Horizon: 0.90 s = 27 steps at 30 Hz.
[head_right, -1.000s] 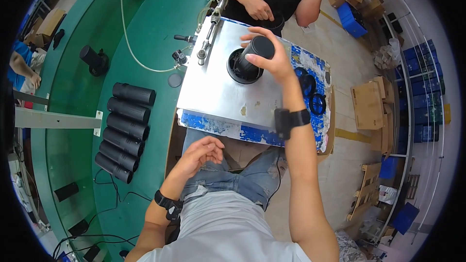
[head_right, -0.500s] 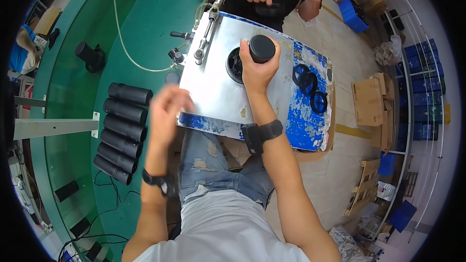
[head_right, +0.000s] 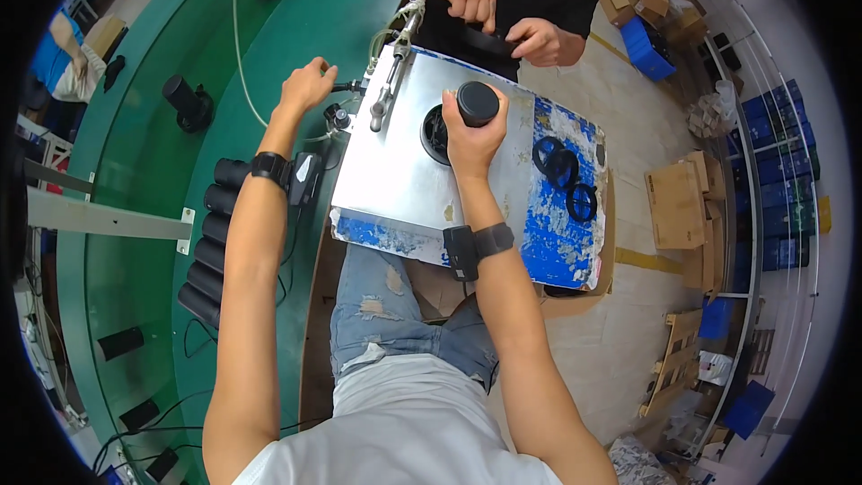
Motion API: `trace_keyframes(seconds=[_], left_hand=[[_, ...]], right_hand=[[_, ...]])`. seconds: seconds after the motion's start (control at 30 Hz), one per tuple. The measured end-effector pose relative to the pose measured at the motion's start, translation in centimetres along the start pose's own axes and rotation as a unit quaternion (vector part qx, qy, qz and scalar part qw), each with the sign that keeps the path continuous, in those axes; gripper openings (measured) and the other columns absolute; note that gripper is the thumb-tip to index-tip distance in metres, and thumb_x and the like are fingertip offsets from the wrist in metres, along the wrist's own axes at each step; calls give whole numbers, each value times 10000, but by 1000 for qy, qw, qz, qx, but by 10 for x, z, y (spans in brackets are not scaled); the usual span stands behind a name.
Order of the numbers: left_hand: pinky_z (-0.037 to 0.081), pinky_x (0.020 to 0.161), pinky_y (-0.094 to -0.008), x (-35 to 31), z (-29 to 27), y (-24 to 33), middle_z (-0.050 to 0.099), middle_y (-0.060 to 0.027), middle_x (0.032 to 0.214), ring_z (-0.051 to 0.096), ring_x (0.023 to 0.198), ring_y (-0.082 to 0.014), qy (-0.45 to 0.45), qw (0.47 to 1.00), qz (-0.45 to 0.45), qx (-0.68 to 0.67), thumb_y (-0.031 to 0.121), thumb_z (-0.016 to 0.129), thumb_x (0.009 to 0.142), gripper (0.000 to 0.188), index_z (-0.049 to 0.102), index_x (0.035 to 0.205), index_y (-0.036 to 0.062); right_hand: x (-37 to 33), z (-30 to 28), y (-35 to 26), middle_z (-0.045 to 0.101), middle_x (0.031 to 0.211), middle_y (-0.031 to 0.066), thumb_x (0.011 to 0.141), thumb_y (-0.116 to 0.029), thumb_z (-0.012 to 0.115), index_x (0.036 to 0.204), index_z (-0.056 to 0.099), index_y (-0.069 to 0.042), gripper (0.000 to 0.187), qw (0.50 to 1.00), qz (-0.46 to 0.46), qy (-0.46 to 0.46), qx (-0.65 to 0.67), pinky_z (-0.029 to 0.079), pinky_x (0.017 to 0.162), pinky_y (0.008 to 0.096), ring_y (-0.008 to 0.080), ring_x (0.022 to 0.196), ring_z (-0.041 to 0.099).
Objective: The person picks up a microphone and a shock mount, fits the microphone into the mount, and then places it on the table. They then pick up another microphone, insert it into a testing machine, and remove it.
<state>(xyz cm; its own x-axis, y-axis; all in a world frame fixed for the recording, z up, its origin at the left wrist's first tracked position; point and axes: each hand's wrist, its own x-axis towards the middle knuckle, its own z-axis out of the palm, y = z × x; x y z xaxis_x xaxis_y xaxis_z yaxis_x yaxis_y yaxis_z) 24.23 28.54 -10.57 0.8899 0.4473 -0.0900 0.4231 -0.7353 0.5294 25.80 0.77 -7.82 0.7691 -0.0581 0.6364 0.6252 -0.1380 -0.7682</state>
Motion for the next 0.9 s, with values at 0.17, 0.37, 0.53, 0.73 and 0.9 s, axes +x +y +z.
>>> trace_keyframes(seconds=[0.17, 0.37, 0.53, 0.73, 0.9], left_hand=[[412, 983, -439, -16, 16, -27, 587, -238, 1199, 536, 1148, -390, 27, 997, 61, -37, 416, 510, 871, 531, 498, 1281, 79], [382, 1001, -415, -171, -48, 42, 565, -170, 1253, 513, 1208, -299, 163, 886, 227, -370, 170, 625, 828, 580, 407, 1350, 41], [373, 1034, -382, -263, -16, 102, 324, -211, 1449, 430, 1272, -283, 78, 777, 327, -532, 81, 778, 682, 1003, 169, 1477, 17], [509, 891, -361, -292, 7, 94, 505, -184, 1262, 559, 1127, -244, -16, 731, 278, -623, 301, 722, 796, 806, 293, 1384, -47], [502, 605, -369, -306, 37, 101, 565, -233, 1163, 621, 721, -270, -209, 493, 209, -819, 575, 540, 848, 813, 357, 1384, -7]], right_hand=[[4, -3, -18, 620, 853, 62, 794, -102, 740, 1022, 534, -2, 323, 998, -53, -25, -34, 493, 726, 258, 129, 801, 593], [65, -44, -220, 598, 878, 149, 863, -330, 655, 1102, 482, 25, 462, 976, -103, -9, 191, 504, 728, 354, 222, 804, 593], [10, -51, -216, 565, 1075, 183, 795, -323, 702, 1267, 399, 46, 671, 933, 108, -170, 297, 452, 902, 317, 216, 996, 574], [-11, -86, -219, 513, 1201, 170, 756, -346, 720, 1320, 351, 79, 797, 901, 107, -306, 290, 388, 993, 354, 242, 1133, 514], [-21, -118, -218, 494, 1236, 158, 708, -422, 759, 1335, 344, 82, 905, 920, 144, -274, 239, 361, 1000, 339, 229, 1153, 495]])
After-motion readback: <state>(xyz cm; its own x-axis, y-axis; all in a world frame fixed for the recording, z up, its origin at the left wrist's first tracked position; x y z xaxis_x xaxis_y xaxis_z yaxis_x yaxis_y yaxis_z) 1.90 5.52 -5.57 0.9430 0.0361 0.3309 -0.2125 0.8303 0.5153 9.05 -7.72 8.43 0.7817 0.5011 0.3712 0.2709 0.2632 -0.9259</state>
